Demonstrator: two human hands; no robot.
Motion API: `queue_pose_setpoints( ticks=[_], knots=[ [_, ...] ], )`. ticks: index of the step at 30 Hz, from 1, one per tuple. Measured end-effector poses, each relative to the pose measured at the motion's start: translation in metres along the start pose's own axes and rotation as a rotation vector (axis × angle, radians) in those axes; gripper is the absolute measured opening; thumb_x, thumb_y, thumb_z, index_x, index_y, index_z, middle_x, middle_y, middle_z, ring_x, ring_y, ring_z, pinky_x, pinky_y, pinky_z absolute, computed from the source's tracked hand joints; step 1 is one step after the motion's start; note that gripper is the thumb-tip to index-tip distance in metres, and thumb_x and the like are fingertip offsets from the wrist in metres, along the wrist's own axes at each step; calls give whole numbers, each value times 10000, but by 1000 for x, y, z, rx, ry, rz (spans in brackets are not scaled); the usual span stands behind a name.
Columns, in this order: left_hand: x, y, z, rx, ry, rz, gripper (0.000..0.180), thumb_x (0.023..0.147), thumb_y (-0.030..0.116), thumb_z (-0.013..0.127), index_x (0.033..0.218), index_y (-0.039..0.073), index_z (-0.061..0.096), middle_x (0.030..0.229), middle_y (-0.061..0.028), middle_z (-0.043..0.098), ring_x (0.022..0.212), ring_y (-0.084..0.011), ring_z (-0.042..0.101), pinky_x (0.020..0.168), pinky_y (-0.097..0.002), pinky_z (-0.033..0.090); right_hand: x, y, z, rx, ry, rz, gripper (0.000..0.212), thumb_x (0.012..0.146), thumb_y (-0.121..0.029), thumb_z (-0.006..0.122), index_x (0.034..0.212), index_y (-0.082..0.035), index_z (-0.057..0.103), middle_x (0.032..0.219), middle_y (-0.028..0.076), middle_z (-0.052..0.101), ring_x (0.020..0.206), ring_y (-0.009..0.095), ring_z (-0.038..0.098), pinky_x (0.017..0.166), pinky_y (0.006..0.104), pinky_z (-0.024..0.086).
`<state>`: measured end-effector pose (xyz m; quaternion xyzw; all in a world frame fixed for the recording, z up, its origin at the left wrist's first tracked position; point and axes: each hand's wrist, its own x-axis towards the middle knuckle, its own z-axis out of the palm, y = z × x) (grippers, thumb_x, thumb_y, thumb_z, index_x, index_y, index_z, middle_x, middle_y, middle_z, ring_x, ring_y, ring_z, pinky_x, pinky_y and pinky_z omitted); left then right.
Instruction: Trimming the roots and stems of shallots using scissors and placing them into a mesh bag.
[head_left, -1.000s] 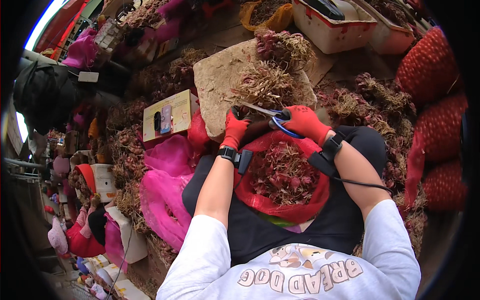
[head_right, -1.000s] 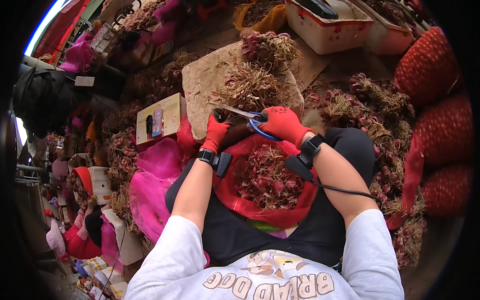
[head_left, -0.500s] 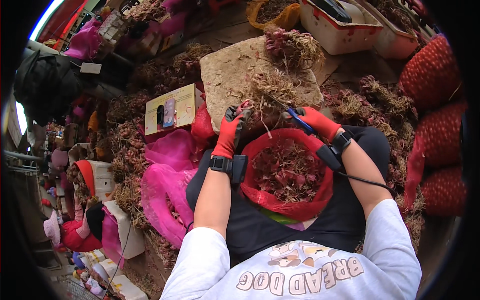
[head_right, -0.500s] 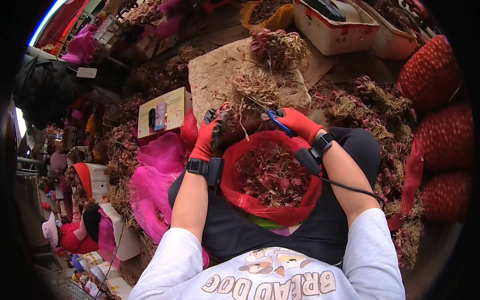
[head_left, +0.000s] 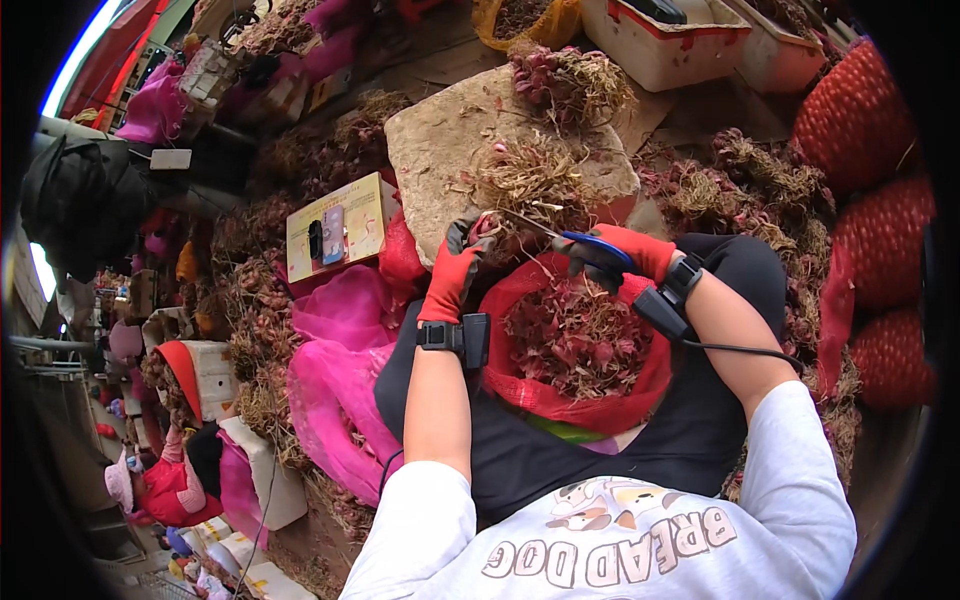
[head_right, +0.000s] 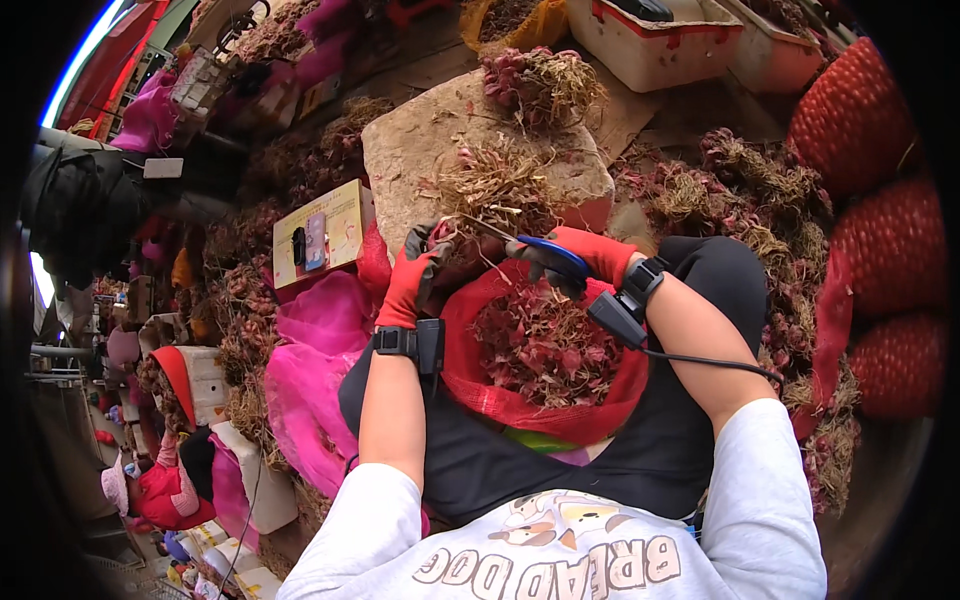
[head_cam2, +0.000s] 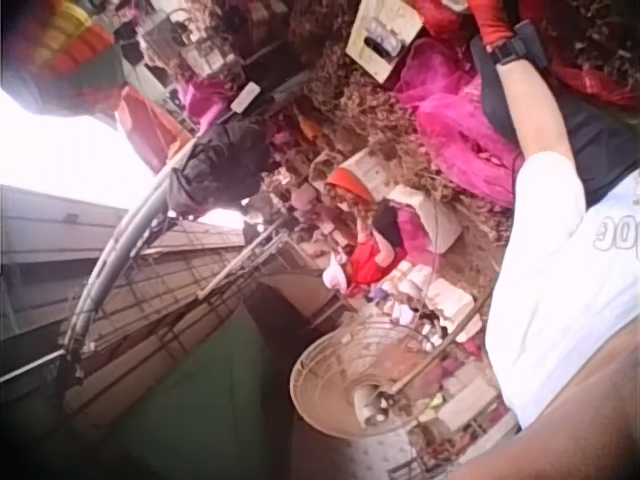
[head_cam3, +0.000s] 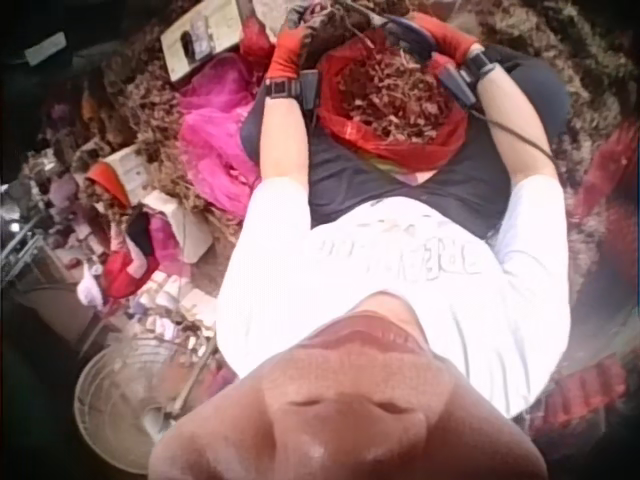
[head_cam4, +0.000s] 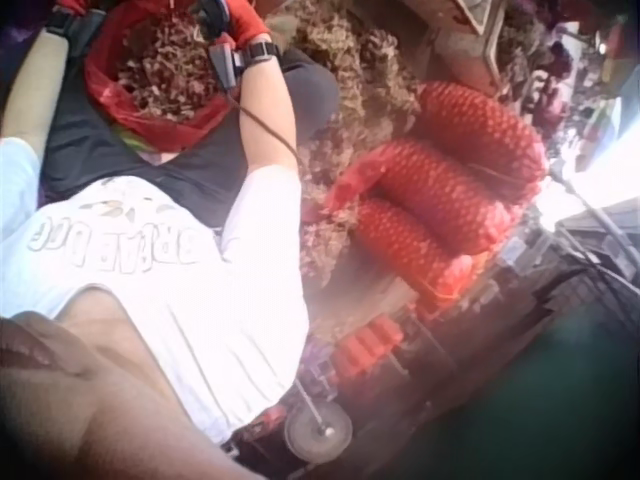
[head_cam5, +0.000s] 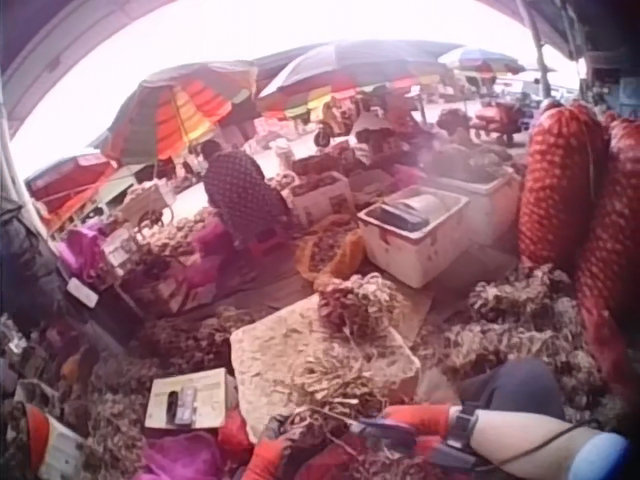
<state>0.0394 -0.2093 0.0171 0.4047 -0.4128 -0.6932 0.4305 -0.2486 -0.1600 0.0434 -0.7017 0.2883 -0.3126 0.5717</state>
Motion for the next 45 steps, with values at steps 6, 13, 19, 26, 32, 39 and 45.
queue_pose_setpoints(
  ticks=[6,13,19,26,32,39,45],
  knots=[
    [0,-4,-4,121,-106,-29,435,794,-97,484,1219,-6,506,1152,-69,584,1029,-130,543,902,-248,428,19,-17,0,313,-19,699,366,843,-374,598,1087,-102,622,713,30,623,449,83,506,391,243,397],
    [-1,-4,-10,169,-30,-110,375,848,-26,488,1223,-11,509,1105,-47,598,955,-119,568,836,-235,450,41,-26,5,38,272,615,468,722,-500,697,661,-41,625,526,22,542,421,112,511,389,267,397],
    [1,-10,-11,147,-13,-68,382,842,-33,501,1222,-1,510,1045,-31,610,856,-101,583,731,-215,472,41,-23,6,156,156,680,397,786,-450,655,767,-53,653,560,31,538,405,102,490,382,255,375],
    [1,-14,-10,-26,10,-50,206,885,46,484,1086,32,529,895,9,586,734,-91,514,676,-239,433,31,24,-17,-802,374,555,722,718,-647,567,987,23,608,993,242,608,953,351,585,794,394,458],
    [-4,-18,-11,330,-107,162,192,933,143,484,1087,32,514,948,-51,558,863,-146,514,782,-281,442,31,9,-33,-809,494,739,716,737,-637,533,996,26,609,978,214,623,944,334,599,802,396,466],
    [-1,-17,-10,-39,-7,75,317,909,70,517,1222,69,472,1043,-60,572,867,-178,576,773,-314,493,15,-3,-26,211,183,613,501,837,-486,554,1025,-24,598,637,45,546,533,131,555,473,264,431],
    [-3,-5,4,-19,21,166,370,871,-19,512,1235,33,477,1185,-69,538,1021,-151,539,868,-273,448,-5,-5,-29,-75,-254,63,542,909,-346,494,1367,-90,356,852,96,622,515,110,501,478,255,441]
  ],
)
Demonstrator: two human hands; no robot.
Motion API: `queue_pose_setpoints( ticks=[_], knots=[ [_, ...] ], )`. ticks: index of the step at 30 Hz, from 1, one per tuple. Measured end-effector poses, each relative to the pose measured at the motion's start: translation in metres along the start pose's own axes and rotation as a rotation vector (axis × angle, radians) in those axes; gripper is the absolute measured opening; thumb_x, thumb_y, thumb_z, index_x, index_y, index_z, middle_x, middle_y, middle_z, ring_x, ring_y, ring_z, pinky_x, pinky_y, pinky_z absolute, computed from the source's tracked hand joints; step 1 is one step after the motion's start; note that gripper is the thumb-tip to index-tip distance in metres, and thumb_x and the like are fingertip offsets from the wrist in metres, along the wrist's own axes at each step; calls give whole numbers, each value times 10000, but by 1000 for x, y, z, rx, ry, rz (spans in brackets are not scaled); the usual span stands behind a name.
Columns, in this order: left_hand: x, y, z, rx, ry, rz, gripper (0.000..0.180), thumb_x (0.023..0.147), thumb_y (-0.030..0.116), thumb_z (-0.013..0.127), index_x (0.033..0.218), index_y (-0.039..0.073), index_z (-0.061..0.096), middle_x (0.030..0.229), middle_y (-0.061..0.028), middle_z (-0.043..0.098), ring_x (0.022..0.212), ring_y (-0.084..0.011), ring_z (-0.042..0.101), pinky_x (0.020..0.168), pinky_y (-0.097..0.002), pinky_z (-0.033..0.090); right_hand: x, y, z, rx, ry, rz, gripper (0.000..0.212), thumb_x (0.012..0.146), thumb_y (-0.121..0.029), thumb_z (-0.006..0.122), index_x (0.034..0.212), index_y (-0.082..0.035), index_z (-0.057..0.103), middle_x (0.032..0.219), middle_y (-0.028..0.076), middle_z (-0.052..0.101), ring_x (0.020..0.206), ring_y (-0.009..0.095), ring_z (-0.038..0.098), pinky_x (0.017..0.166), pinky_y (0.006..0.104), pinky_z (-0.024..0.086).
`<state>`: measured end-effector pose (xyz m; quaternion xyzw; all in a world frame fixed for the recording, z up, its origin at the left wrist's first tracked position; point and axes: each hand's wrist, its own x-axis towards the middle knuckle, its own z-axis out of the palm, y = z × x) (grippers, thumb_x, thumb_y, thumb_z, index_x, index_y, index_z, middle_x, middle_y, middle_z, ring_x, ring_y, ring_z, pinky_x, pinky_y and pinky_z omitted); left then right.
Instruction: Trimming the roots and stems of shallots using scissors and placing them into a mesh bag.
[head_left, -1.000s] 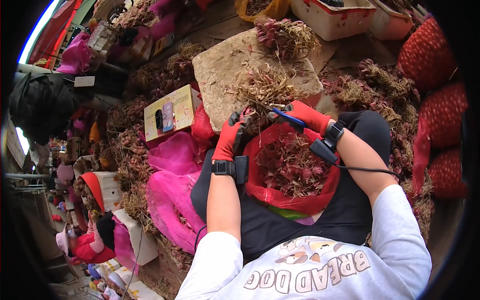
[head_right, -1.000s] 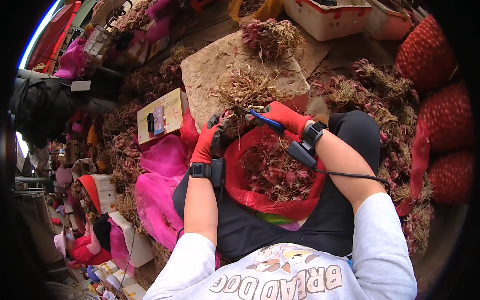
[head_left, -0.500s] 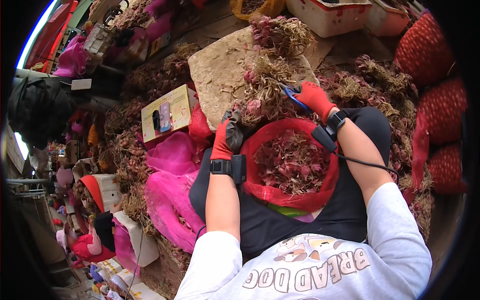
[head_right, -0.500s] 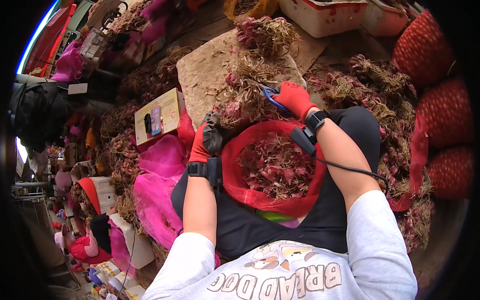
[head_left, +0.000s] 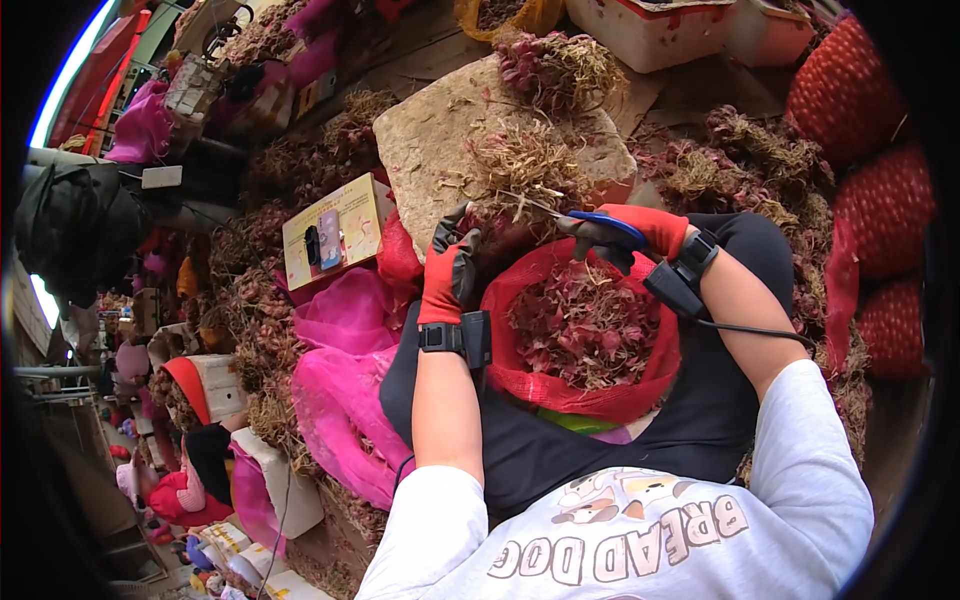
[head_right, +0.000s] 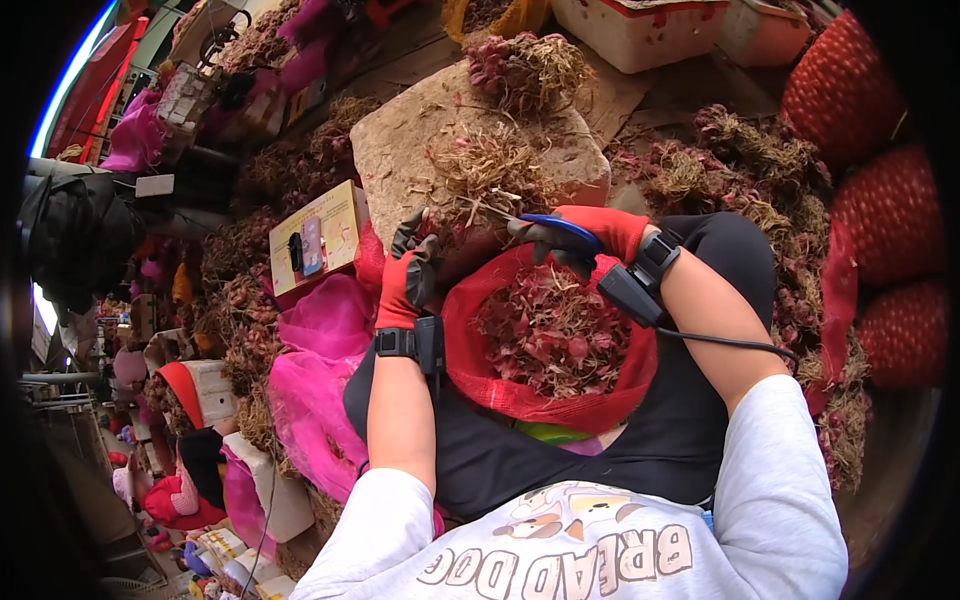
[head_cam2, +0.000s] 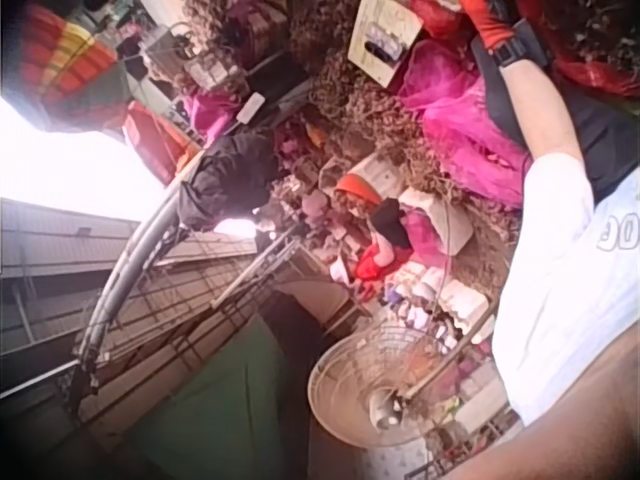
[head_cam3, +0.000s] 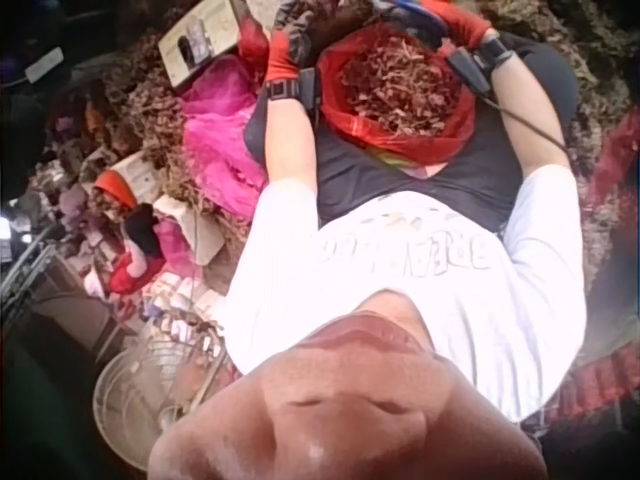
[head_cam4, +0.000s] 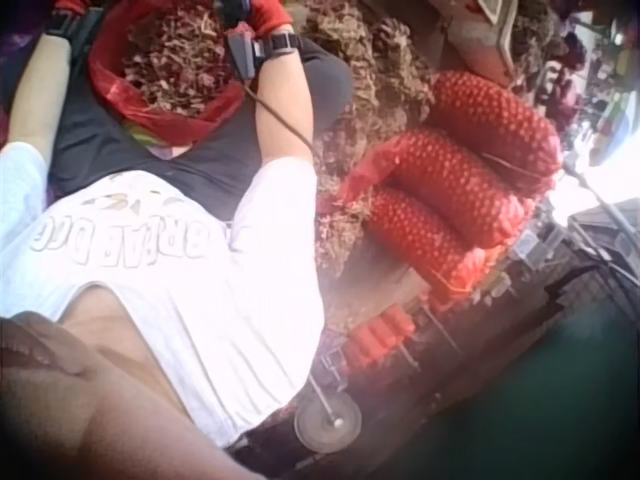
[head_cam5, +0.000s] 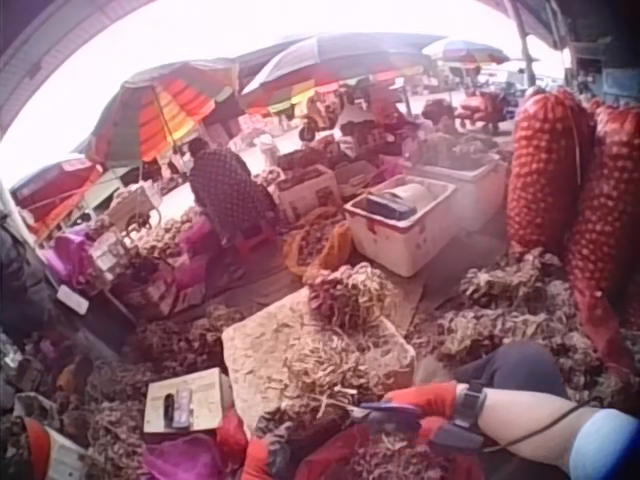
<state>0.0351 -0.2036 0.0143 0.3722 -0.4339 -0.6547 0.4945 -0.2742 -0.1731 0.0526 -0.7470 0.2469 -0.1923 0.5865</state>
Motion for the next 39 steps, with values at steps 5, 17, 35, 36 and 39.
queue_pose_setpoints(
  ticks=[5,17,35,36,39],
  knots=[
    [0,1,-4,178,21,16,474,793,-124,475,1249,5,463,1238,-76,514,1130,-167,493,935,-281,423,3,7,10,-37,53,-173,520,915,-374,478,1344,-91,399,827,98,629,522,119,512,500,279,454],
    [2,8,7,180,-115,-103,480,764,-142,450,1226,-21,494,1200,-101,549,1083,-176,537,932,-280,434,28,-5,14,267,243,560,452,824,-474,577,947,-46,657,575,22,548,420,103,476,373,264,370],
    [-3,-4,-6,372,-47,-288,470,802,-54,498,1261,48,483,947,-3,629,657,-35,540,549,-168,415,23,-26,4,248,317,368,275,844,-287,578,959,-57,673,609,17,570,456,67,481,401,233,376],
    [-3,-3,-5,396,-35,-311,468,804,-54,492,1260,45,483,967,-10,626,687,-43,549,571,-173,426,19,-24,4,221,286,210,274,835,-251,585,988,-37,661,614,15,562,468,60,490,398,230,378],
    [-1,-1,-4,378,-7,-322,461,808,-51,474,1261,40,481,1019,-29,617,750,-59,567,615,-182,446,17,-26,7,385,320,316,288,818,-230,598,1006,-17,650,607,12,545,454,66,490,387,231,375]
  ],
)
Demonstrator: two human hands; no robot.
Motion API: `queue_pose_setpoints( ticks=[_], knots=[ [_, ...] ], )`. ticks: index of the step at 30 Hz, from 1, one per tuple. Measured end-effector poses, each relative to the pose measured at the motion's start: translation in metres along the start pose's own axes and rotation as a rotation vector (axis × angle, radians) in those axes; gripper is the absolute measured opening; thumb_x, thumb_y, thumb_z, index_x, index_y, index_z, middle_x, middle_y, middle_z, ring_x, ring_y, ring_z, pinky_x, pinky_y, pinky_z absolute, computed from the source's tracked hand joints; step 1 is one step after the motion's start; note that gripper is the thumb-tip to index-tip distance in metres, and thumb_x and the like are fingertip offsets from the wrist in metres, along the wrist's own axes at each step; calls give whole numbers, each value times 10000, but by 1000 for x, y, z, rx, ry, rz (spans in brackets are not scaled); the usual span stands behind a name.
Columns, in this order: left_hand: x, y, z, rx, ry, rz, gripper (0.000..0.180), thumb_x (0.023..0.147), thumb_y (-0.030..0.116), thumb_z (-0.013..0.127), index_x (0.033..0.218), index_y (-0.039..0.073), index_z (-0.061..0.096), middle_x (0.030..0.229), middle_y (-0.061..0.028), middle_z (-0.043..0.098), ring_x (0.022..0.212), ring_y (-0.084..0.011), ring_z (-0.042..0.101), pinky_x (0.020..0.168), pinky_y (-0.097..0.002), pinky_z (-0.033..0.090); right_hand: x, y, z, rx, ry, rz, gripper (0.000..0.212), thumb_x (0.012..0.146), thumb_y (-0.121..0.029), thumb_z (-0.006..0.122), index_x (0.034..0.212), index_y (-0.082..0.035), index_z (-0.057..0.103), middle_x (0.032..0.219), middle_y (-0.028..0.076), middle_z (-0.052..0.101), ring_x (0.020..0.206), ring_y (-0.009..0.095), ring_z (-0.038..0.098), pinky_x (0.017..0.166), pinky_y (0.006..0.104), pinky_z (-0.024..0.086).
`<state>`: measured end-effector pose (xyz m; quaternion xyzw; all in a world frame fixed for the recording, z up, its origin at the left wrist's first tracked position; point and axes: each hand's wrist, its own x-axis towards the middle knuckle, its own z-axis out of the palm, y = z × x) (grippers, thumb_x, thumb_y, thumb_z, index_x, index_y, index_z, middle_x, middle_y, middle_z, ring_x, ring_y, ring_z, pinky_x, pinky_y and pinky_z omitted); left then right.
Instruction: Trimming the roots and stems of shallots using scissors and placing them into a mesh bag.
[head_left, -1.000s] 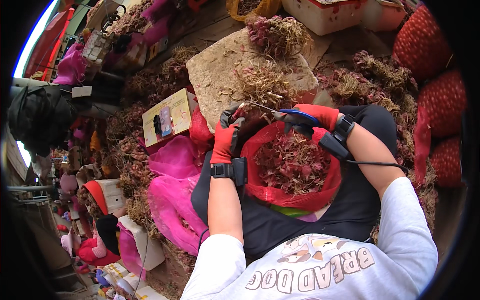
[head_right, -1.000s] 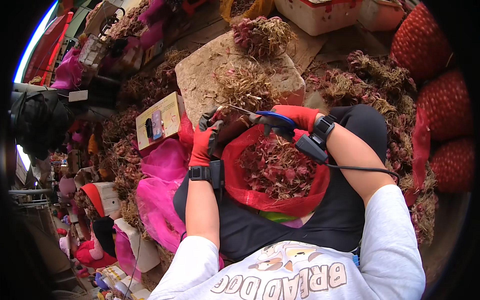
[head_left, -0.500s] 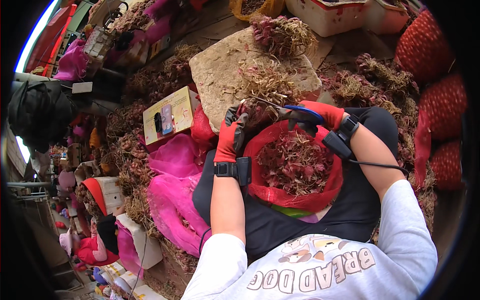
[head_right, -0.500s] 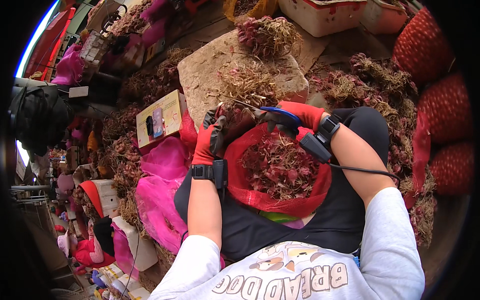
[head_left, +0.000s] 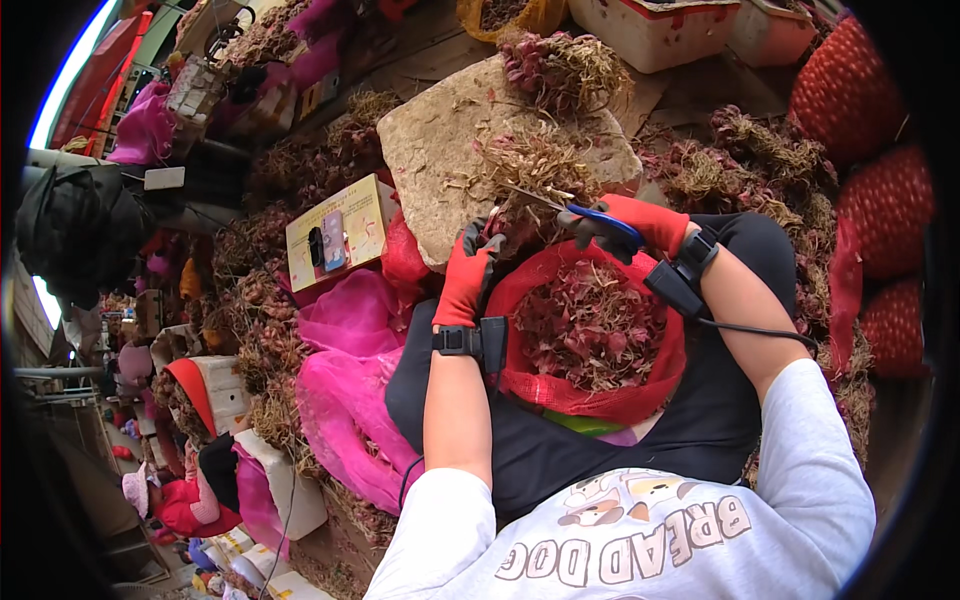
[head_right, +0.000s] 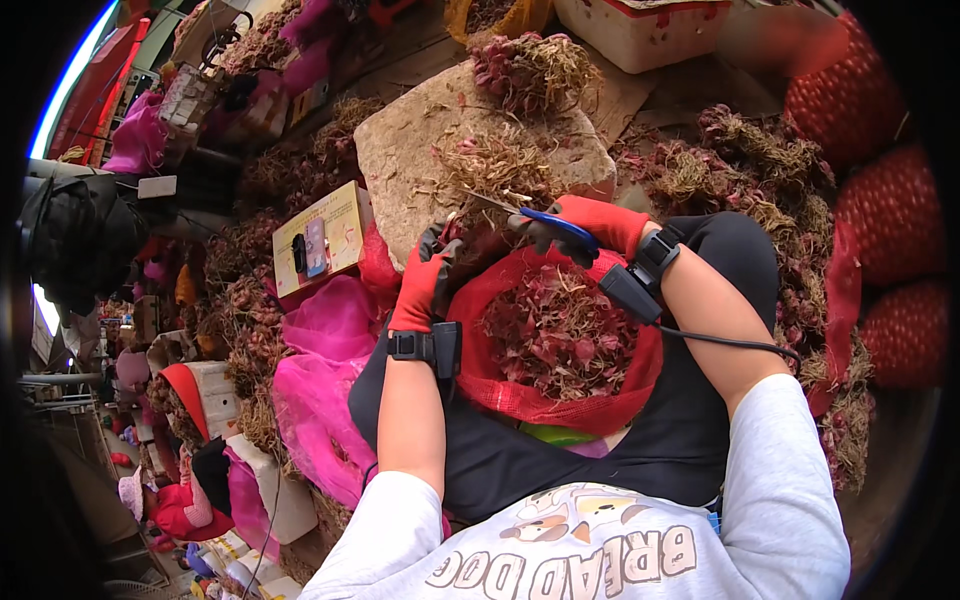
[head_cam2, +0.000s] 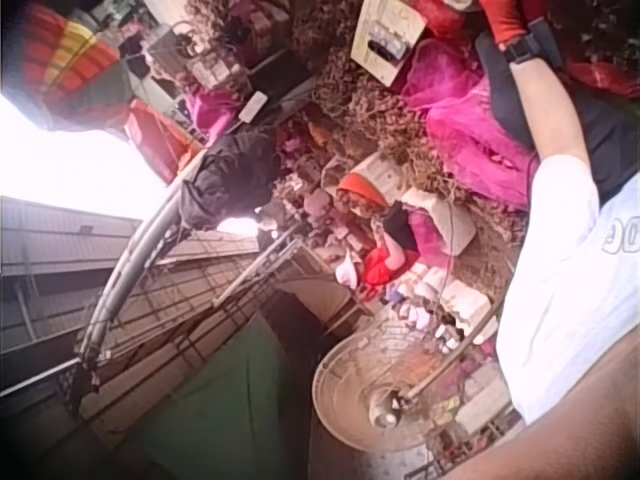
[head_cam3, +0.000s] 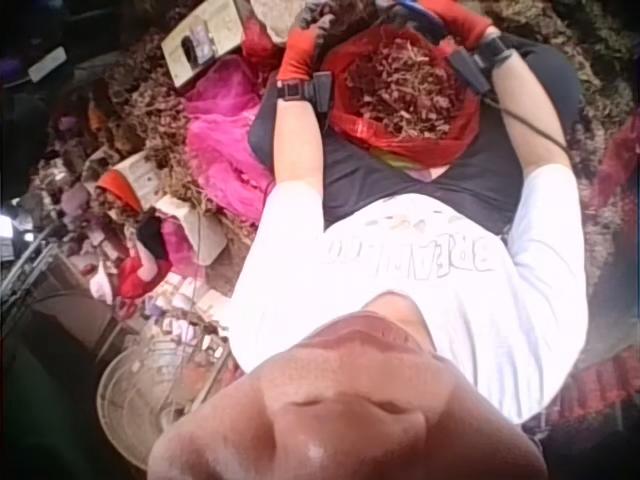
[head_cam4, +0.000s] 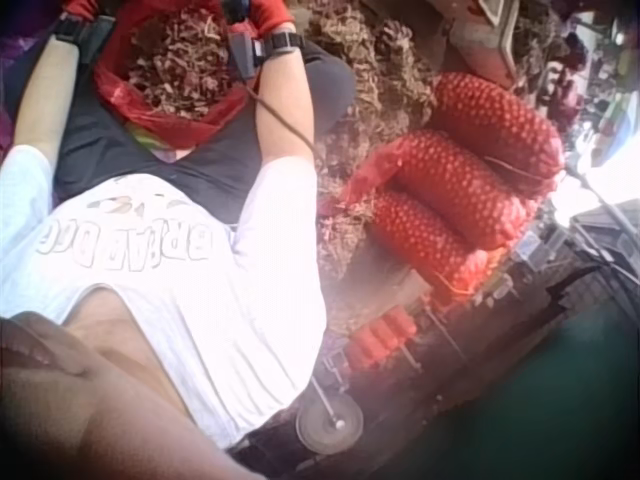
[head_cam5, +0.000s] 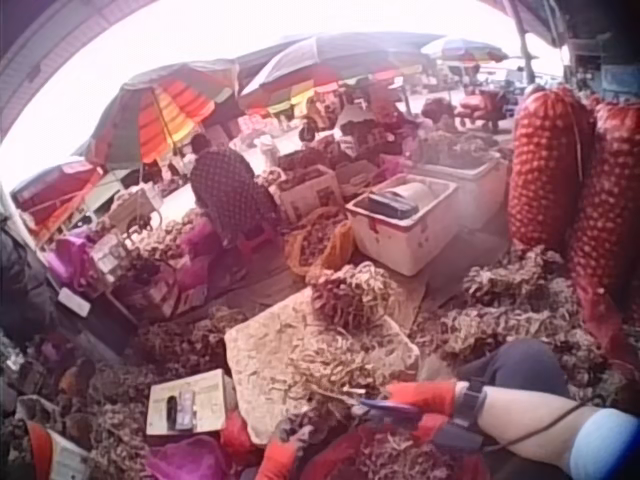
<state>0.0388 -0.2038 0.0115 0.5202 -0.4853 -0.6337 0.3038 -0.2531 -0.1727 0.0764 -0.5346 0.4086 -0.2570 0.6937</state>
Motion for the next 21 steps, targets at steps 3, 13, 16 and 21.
queue_pose_setpoints(
  ticks=[3,13,16,21],
  knots=[
    [3,-5,-2,-105,20,52,462,813,-48,455,1266,41,480,1045,-36,612,748,-55,559,606,-177,436,-8,-13,4,35,-33,207,324,830,-320,598,1042,-82,653,665,16,580,455,73,484,399,234,357],
    [-2,1,8,-3,60,-42,489,810,-62,434,1288,32,457,1056,-35,607,791,-77,571,664,-201,462,13,8,7,-349,111,233,428,760,-435,658,886,-27,673,539,26,542,510,114,559,465,262,423],
    [1,-11,-4,-145,58,113,488,807,-68,434,1284,30,459,1065,-37,602,802,-80,570,672,-204,463,15,12,2,-491,375,155,616,730,-612,595,778,-3,676,663,117,626,602,213,613,572,339,460],
    [-2,10,9,-187,-101,391,503,771,-100,464,1259,19,482,1123,-74,587,967,-156,583,828,-259,475,16,47,-30,-1153,786,-15,678,717,-644,580,879,12,635,736,159,618,689,273,603,667,364,466]
  ],
)
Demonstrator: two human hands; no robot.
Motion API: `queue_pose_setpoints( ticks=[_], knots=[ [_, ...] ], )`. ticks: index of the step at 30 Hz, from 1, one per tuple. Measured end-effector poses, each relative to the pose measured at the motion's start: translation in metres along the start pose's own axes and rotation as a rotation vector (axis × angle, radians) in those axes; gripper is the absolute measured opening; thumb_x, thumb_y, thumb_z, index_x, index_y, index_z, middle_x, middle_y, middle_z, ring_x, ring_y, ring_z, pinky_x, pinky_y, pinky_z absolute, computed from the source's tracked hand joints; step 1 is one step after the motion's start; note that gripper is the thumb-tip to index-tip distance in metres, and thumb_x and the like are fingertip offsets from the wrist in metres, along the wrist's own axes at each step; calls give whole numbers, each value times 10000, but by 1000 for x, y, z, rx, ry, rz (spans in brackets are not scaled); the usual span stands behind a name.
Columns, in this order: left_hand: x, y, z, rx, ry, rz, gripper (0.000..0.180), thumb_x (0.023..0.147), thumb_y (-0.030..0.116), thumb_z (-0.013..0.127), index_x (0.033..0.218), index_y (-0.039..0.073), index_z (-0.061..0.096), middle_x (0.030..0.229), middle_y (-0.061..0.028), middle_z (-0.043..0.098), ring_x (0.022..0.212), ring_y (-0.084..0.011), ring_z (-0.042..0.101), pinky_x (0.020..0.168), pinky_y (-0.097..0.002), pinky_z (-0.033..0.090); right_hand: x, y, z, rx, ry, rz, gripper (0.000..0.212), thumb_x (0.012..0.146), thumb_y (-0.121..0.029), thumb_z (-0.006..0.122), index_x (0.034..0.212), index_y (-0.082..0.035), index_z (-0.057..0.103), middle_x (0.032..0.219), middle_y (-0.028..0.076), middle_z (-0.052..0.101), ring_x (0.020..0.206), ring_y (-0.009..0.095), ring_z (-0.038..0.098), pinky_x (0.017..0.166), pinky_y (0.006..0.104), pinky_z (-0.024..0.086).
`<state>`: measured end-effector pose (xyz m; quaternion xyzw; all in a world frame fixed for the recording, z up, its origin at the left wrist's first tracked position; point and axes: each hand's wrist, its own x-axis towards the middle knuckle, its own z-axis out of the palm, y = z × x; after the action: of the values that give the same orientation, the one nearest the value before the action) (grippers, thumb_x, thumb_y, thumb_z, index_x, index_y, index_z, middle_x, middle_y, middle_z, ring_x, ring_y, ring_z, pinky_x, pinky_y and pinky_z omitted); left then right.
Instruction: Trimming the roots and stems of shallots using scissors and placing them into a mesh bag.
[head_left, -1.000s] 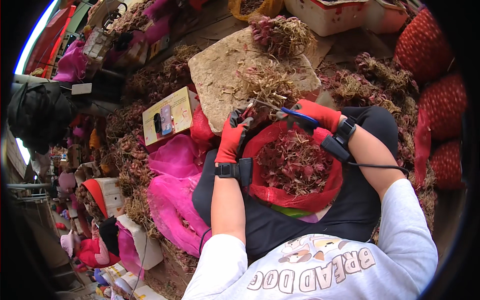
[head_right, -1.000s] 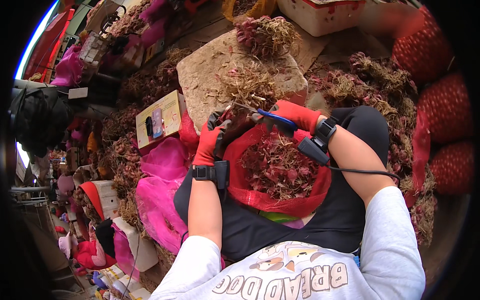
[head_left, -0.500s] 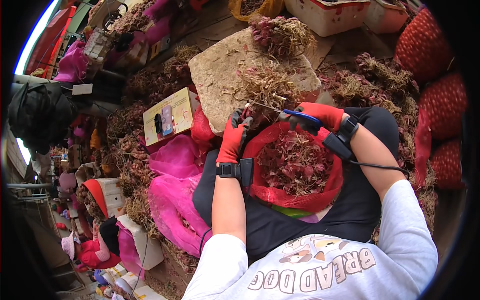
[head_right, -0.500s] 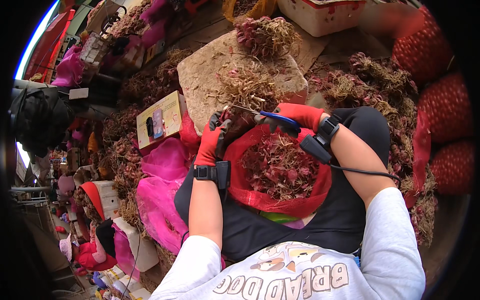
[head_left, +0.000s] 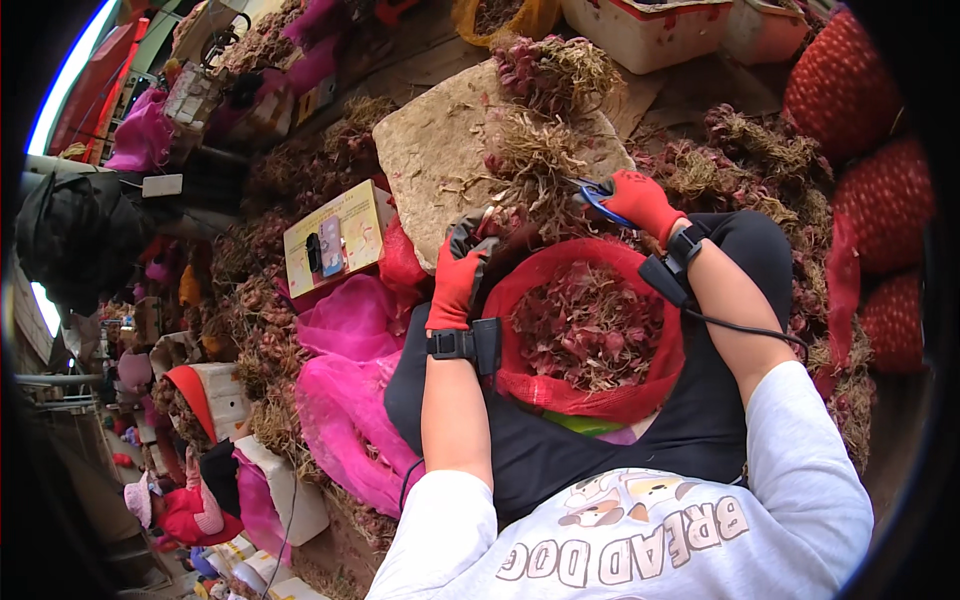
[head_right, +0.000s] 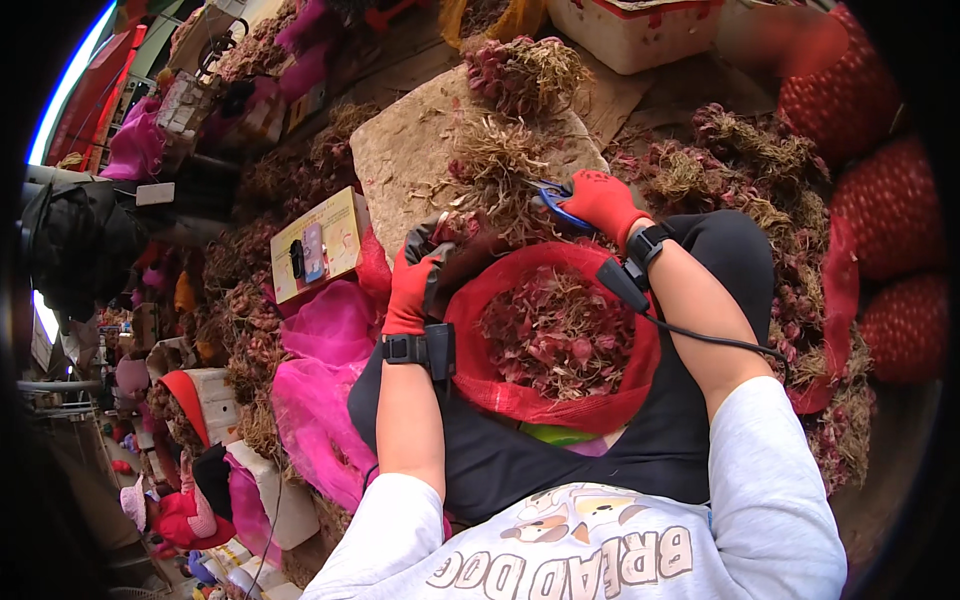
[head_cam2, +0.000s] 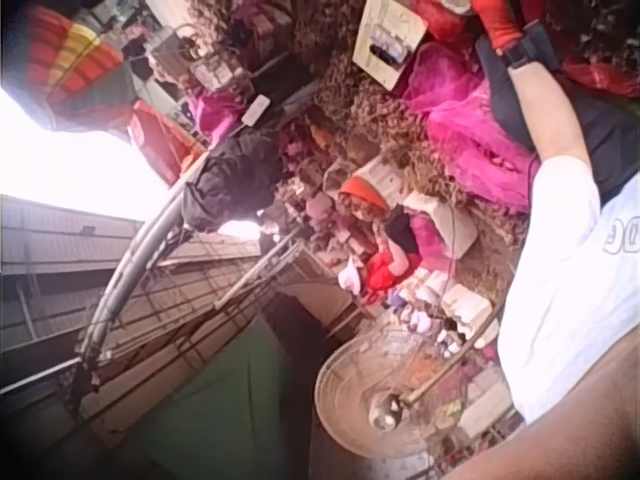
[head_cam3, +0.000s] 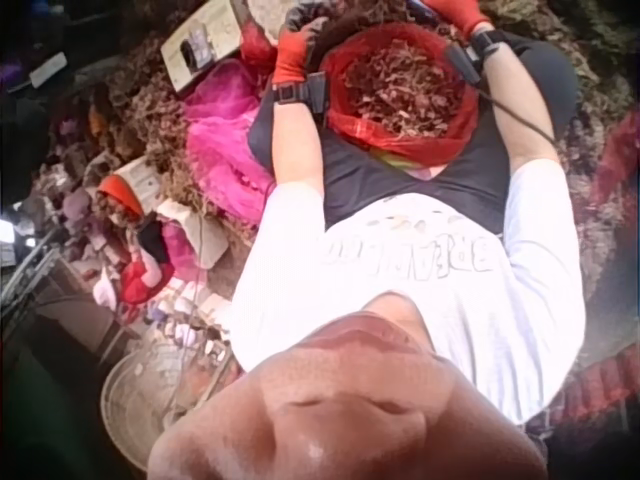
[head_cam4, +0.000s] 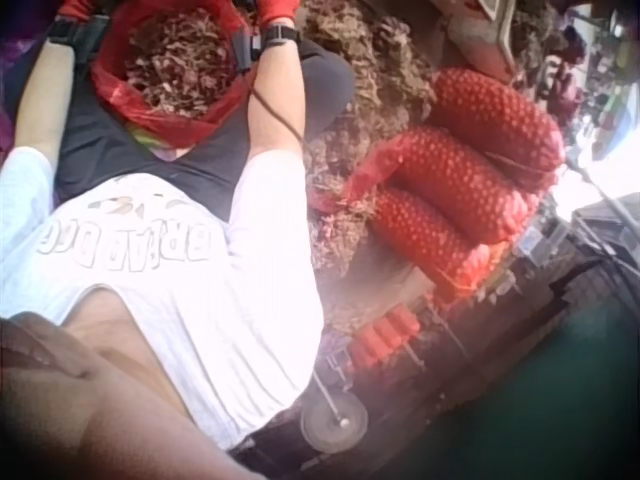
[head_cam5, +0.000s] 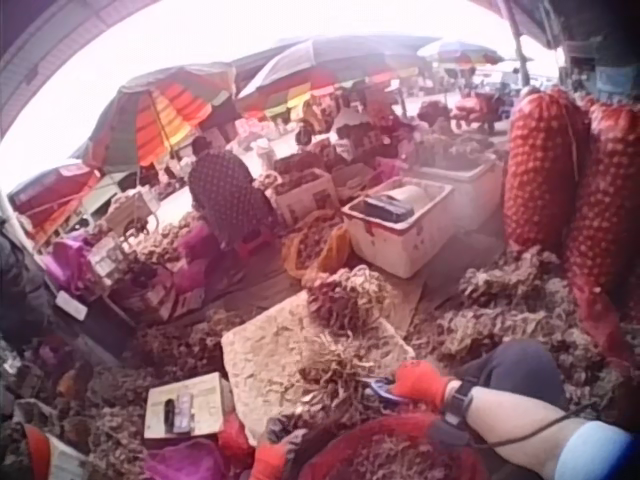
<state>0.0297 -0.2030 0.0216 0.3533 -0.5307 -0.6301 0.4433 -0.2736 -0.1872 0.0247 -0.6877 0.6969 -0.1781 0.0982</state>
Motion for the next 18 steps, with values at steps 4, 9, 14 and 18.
queue_pose_setpoints(
  ticks=[4,9,14,18],
  knots=[
    [-2,2,-5,516,-46,171,545,696,-151,510,1214,16,529,1189,-72,548,1094,-177,528,933,-275,431,5,3,0,436,-399,108,489,787,-499,599,931,-31,617,639,59,576,550,173,549,540,308,433],
    [-8,20,5,505,-42,161,515,692,-142,557,1172,44,575,1221,-79,487,1161,-192,476,950,-282,426,-24,-23,-25,1219,-1013,231,319,849,-391,597,989,-107,631,627,-46,513,473,28,454,396,223,340],
    [-13,25,5,477,-34,116,508,695,-121,584,1172,53,576,1226,-84,470,1164,-197,467,967,-285,414,-26,-25,-26,1038,-910,-346,269,865,-312,581,942,-58,623,635,-21,502,494,63,470,435,234,370],
    [-10,30,11,545,-59,147,504,692,-118,576,1168,47,575,1228,-80,475,1158,-202,472,973,-288,408,-18,-7,0,1022,-822,-548,352,853,-349,579,984,-24,616,660,32,541,491,110,509,446,257,402]
  ],
)
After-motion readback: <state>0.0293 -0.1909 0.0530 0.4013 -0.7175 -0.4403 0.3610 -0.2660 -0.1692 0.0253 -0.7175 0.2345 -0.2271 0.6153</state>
